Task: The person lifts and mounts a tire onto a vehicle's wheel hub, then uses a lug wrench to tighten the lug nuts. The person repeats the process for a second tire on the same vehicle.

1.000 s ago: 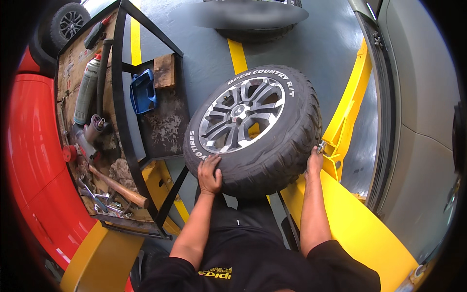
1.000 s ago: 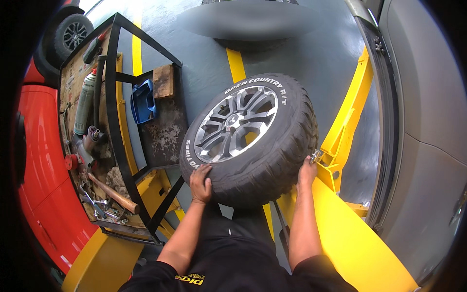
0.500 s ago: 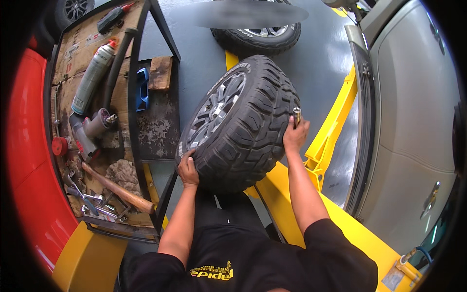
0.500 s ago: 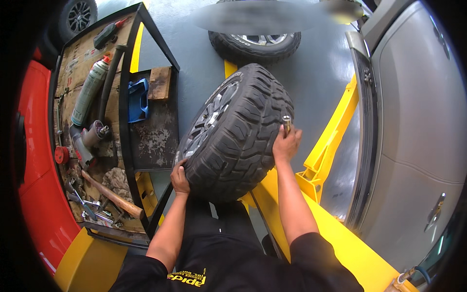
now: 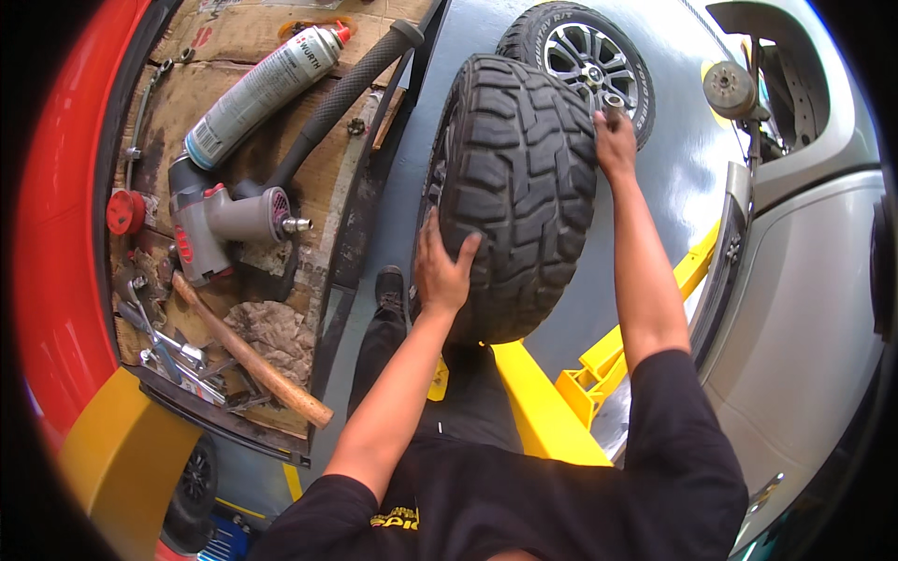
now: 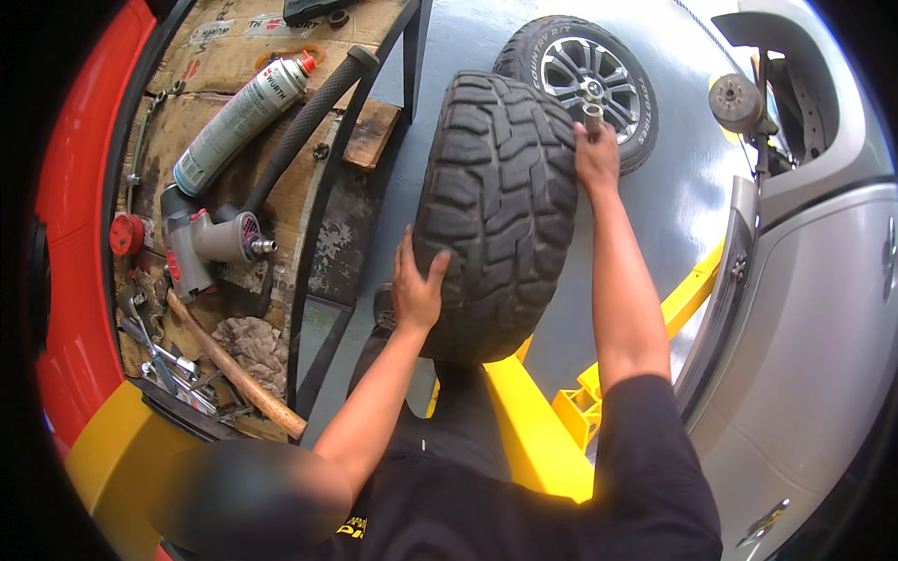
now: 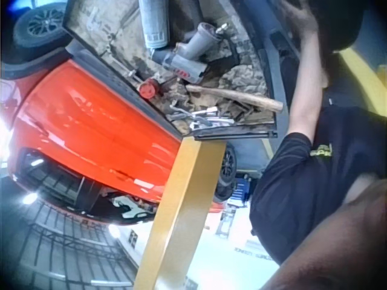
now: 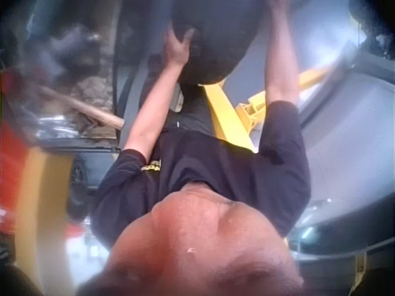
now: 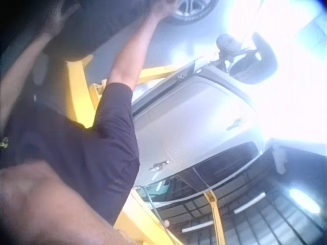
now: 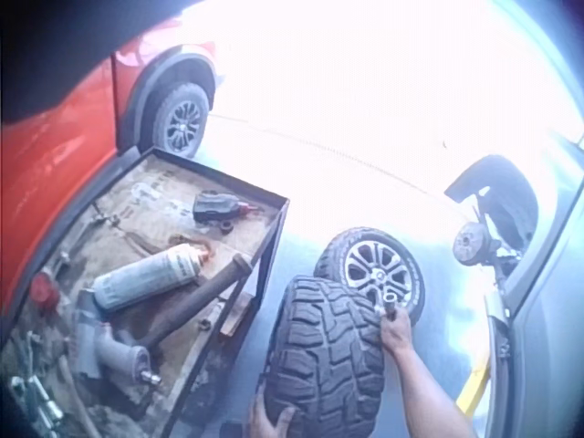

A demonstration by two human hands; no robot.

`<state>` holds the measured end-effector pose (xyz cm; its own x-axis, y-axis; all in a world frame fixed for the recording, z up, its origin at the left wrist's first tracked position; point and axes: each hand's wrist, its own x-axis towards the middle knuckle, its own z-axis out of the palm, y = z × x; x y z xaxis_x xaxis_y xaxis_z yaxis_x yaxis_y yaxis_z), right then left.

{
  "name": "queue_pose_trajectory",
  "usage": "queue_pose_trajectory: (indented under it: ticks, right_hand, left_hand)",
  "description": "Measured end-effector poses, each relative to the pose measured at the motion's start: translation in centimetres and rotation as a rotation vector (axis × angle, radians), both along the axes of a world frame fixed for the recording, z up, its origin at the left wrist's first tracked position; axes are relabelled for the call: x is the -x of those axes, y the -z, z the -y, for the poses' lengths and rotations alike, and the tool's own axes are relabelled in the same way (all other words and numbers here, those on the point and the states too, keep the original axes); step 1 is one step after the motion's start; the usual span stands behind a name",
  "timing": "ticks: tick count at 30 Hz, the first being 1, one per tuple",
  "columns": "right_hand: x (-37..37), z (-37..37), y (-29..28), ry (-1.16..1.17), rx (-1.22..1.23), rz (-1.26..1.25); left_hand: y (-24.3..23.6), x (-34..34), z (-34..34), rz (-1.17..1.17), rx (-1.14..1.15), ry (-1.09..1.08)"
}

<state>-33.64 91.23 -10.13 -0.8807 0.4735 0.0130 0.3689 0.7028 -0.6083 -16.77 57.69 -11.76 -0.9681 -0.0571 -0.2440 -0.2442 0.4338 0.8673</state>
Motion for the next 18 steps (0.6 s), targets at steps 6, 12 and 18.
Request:
queue_pose_trajectory:
  ticks: [6,12,18]
  right_hand:
    - [-10.3,0.1,-2.9,-0.017,0.084,0.067]
    - [-3.1,1.9,-0.4,0.025,0.110,-0.006]
    - [14.7,0.4,-1.0,0.033,0.060,0.191]
  left_hand:
    - [-2.4,12.1,-7.8,0.038,-0.036,-0.185]
    - [-3.5,8.4,-7.0,-0.111,0.140,0.115]
    - [-2.9,16.9,-9.0,-0.413,0.303,0.195]
